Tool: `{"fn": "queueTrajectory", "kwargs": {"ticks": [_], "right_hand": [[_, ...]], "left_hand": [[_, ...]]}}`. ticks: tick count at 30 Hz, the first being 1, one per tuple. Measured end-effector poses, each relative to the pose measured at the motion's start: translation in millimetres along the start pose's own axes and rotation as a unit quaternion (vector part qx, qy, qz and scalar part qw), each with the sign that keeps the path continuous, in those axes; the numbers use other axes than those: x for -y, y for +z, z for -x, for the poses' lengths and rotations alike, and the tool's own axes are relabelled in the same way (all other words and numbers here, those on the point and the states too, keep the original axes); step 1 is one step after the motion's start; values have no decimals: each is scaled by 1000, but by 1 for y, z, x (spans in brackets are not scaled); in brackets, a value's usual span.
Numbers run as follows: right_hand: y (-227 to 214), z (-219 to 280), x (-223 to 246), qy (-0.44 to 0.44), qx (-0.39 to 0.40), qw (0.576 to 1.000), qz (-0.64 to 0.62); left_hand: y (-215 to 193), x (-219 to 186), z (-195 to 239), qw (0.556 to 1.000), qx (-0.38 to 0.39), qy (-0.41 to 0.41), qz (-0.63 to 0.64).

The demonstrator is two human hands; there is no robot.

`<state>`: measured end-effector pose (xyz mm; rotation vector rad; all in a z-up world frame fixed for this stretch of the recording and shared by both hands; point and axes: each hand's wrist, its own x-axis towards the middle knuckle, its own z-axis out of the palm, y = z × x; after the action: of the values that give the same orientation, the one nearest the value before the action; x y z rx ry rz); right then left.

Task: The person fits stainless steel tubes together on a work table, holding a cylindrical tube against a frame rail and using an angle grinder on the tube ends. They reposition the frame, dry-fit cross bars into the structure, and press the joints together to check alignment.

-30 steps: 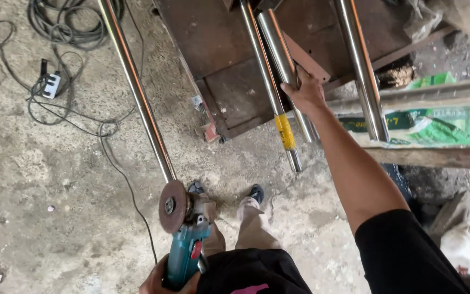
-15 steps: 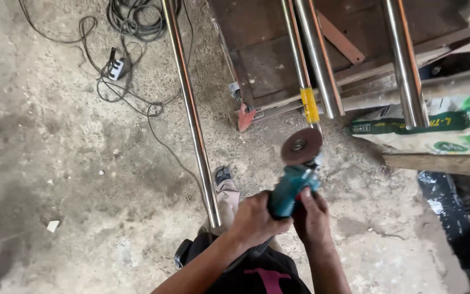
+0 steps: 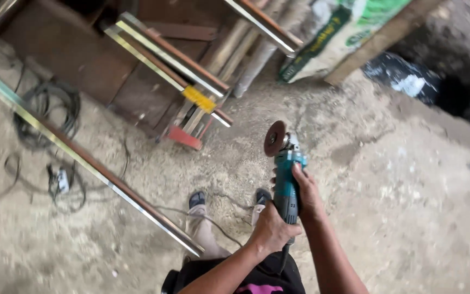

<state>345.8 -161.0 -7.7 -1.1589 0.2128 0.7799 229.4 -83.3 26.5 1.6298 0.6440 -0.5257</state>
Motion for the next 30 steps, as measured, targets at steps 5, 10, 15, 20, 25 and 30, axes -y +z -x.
{"fn": "queueTrajectory", "kwargs": {"ticks": [5, 10, 15, 20, 25, 30], "right_hand": [[11, 1, -55, 18, -114, 991, -62], [66, 1, -99, 23, -135, 979, -149], [132, 4, -104, -10, -240, 970, -41], [123, -19, -120, -11, -237, 971, 33], [142, -21, -109, -14, -257, 966, 20], [156, -18, -102, 8, -263, 964, 36]], "left_hand": [[-35, 54, 0, 997, 41, 27, 57], [-94, 101, -1, 994, 97, 7, 48], [-154, 103, 4, 996, 78, -28, -22], [-190, 89, -20, 998, 49, -19, 33], [-195, 98, -49, 998, 51, 17, 27], [-190, 88, -49, 999, 24, 2, 42]]}}
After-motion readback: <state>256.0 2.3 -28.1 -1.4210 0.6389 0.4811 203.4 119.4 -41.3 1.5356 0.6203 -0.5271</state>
